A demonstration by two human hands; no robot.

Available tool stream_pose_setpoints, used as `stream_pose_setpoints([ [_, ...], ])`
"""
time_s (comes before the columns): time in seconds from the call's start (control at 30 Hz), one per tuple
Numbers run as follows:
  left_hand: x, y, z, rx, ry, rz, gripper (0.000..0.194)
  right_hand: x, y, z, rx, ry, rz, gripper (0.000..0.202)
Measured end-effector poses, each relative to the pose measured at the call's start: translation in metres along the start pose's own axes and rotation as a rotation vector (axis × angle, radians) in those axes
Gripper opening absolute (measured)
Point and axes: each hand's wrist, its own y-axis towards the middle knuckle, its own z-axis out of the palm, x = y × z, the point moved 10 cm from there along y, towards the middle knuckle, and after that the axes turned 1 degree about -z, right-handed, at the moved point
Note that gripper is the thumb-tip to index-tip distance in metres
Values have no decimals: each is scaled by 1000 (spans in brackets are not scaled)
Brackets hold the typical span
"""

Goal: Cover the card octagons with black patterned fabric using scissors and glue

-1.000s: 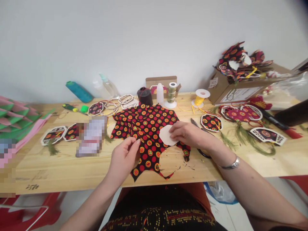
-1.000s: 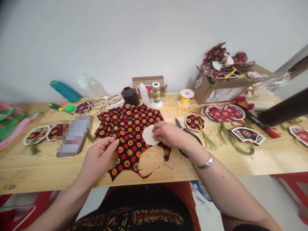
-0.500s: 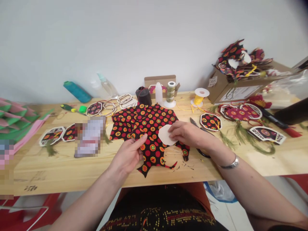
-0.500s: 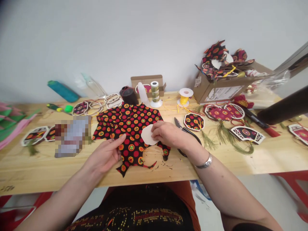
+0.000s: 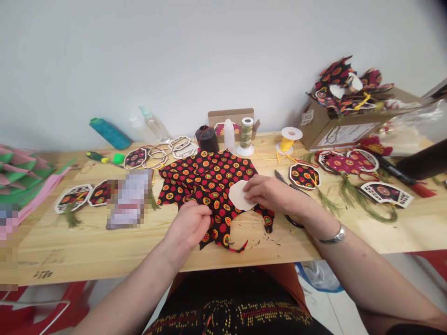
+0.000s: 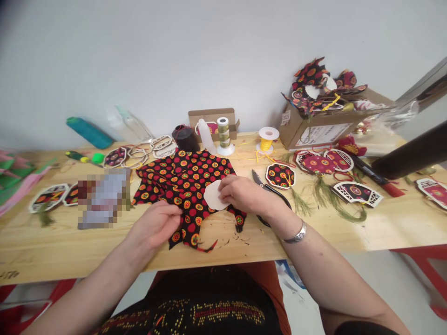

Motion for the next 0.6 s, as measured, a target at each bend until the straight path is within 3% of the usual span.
stream_pose_setpoints([
  [0.1, -4, -2, 11, 36, -110, -53, 33, -1, 0, 0, -9, -9, -8, 19],
  [0.23, -14, -8, 44, 270, -157, -85, 12, -5, 0, 3, 5, -4, 8, 17],
  [0.3, -18, -7, 50, 331, -47, -56, 18, -6, 0, 4, 11, -2, 11, 17],
  [0.43, -31, 10, 39, 202, 361, 105, 18, -5, 0, 3, 0, 9, 8, 17],
  [0.6, -50, 18, 33, 13, 785, 249, 48, -4, -1, 2, 8, 17, 12, 19],
])
